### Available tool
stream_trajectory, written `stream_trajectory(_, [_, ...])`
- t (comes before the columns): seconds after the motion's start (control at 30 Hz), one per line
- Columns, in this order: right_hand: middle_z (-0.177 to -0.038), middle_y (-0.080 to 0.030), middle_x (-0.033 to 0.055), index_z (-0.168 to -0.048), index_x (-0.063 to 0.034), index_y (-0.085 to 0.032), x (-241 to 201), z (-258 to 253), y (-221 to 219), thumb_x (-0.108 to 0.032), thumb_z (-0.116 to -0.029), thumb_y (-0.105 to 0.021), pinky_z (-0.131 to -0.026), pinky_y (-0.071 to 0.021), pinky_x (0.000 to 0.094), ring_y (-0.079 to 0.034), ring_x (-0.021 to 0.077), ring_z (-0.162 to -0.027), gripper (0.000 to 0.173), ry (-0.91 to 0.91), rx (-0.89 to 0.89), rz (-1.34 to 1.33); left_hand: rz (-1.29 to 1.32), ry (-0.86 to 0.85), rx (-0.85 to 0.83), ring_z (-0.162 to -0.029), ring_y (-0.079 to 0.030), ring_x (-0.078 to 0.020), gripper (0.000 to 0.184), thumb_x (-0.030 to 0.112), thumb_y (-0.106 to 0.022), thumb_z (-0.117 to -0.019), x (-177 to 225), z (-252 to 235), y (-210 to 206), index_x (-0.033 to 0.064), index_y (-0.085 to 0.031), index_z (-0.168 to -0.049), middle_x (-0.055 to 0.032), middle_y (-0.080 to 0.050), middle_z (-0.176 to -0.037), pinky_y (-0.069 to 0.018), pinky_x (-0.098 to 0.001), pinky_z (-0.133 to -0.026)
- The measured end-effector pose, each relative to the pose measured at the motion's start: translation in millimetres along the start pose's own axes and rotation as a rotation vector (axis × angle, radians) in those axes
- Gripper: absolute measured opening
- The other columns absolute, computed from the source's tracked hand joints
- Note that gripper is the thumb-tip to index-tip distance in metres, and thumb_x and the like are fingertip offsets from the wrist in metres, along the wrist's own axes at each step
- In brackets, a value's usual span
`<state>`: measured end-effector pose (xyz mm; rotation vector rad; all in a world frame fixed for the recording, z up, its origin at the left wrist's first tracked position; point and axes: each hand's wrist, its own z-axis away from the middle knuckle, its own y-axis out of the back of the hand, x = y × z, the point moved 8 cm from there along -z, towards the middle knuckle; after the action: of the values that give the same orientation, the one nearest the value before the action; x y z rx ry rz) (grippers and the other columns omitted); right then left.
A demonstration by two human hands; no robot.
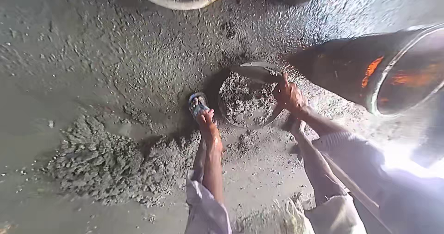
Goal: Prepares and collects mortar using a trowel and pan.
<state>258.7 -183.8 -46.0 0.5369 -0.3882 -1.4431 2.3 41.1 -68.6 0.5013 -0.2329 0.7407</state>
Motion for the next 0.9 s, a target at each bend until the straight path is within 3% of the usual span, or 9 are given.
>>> stream_trajectory(0.07, [-0.103, -0.069, 0.0266, -0.152, -0.007, -0.034, -16.3, -26.5, 6.0, -0.029, -0.1037, -0.047, -0.074, -0.0538, 0.065, -0.069, 0.049, -0.092, 0.055, 0.055, 0.026, 0.125, -0.046, 0.063, 0.054, -0.127, -0.054, -0.0247, 0.05, 0.042, -0.036, -0.1111, -31.4, -30.6, -3.6, 0.0107, -0.046, -0.148, -0.0121, -0.055, -0.145, -0.048, -0.0474, -0.097])
stream_trajectory(0.23, [-0.117, -0.067, 0.0265, -0.147, -0.0185, -0.047, -78.6, -71.3, -35.5, -0.026, -0.1074, -0.045, -0.081, -0.0511, 0.0692, -0.065, 0.0506, -0.106, 0.04, 0.277, -0.208, 0.381, 0.042, 0.157, -0.03, -0.148, -0.037, -0.0264, 0.072, 0.063, -0.029, -0.1053, -111.6, -84.1, -34.4, 0.0148, -0.037, -0.157, -0.0094, -0.04, -0.161, -0.0368, -0.0569, -0.115])
stream_trajectory(0.33, [-0.125, -0.065, 0.0244, -0.148, -0.0166, -0.048, -78.5, -52.0, -71.3, -0.029, -0.1117, -0.037, -0.089, -0.0499, 0.0684, -0.063, 0.0473, -0.115, 0.04, 0.43, -0.356, 0.405, 0.223, 0.231, -0.089, -0.155, -0.021, -0.0269, 0.087, 0.077, -0.018, -0.0983, -126.1, -79.9, -58.6, 0.0193, -0.022, -0.163, -0.008, -0.019, -0.17, -0.0226, -0.059, -0.121])
stream_trajectory(0.43, [-0.117, -0.066, 0.0227, -0.141, -0.0119, -0.052, -62.9, -11.1, -67.3, -0.025, -0.1127, -0.034, -0.082, -0.0534, 0.0597, -0.067, 0.0438, -0.103, 0.036, 0.539, -0.366, 0.477, 0.208, 0.19, -0.042, -0.153, -0.022, -0.0268, 0.083, 0.074, -0.014, -0.1001, -122.3, -62.7, -62.9, 0.0192, -0.021, -0.163, -0.0094, -0.019, -0.169, -0.023, -0.0583, -0.118])
stream_trajectory(0.57, [-0.114, -0.066, 0.0187, -0.142, -0.0158, -0.051, 4.8, 11.8, -41.6, -0.015, -0.1096, -0.041, -0.073, -0.055, 0.0564, -0.069, 0.0419, -0.089, 0.033, 0.409, -0.397, 0.635, 0.169, 0.186, -0.035, -0.156, -0.016, -0.0227, 0.08, 0.072, -0.025, -0.1011, -119.3, -44.2, -65.3, 0.0218, -0.023, -0.163, -0.0051, -0.017, -0.171, -0.0134, -0.0564, -0.124])
stream_trajectory(0.67, [-0.096, -0.068, 0.0273, -0.135, -0.0095, -0.055, 55.7, -4.5, 12.2, -0.037, -0.1115, -0.035, -0.068, -0.0526, 0.0646, -0.068, 0.051, -0.088, 0.042, 0.142, -0.179, 0.523, 0.068, 0.101, -0.031, -0.155, -0.018, -0.0257, 0.074, 0.062, -0.023, -0.1066, -120.0, -46.2, -67.1, 0.0141, -0.021, -0.163, -0.0108, -0.019, -0.169, -0.0178, -0.0558, -0.123])
stream_trajectory(0.77, [-0.112, -0.067, 0.0276, -0.154, -0.0167, -0.039, 53.9, -44.1, 46.1, -0.026, -0.1078, -0.044, -0.074, -0.0511, 0.0666, -0.066, 0.0526, -0.099, 0.047, 0.104, 0.007, 0.468, 0.036, 0.059, -0.024, -0.156, -0.017, -0.0267, 0.071, 0.056, -0.025, -0.1089, -118.4, -46.7, -66.5, 0.0105, -0.02, -0.163, -0.0129, -0.018, -0.169, -0.017, -0.0542, -0.124])
stream_trajectory(0.83, [-0.119, -0.066, 0.0269, -0.161, -0.0224, -0.027, 50.3, -73.5, 40.0, -0.021, -0.1054, -0.049, -0.081, -0.0505, 0.0666, -0.064, 0.0515, -0.107, 0.06, 0.048, -0.039, 0.453, 0.011, 0.039, -0.026, -0.156, -0.017, -0.0258, 0.07, 0.055, -0.024, -0.1093, -114.9, -49.3, -68.7, 0.0113, -0.019, -0.163, -0.0121, -0.017, -0.17, -0.0168, -0.0533, -0.124])
stream_trajectory(0.9, [-0.126, -0.062, 0.0315, -0.163, -0.0163, -0.02, 68.4, -91.1, 8.2, -0.02, -0.1005, -0.058, -0.083, -0.0497, 0.0717, -0.063, 0.0537, -0.11, 0.073, 0.016, -0.18, 0.335, -0.033, 0.043, -0.055, -0.157, -0.011, -0.0257, 0.072, 0.057, -0.023, -0.1084, -114.9, -46.8, -75.3, 0.0131, -0.014, -0.165, -0.011, -0.012, -0.171, -0.0119, -0.0552, -0.125])
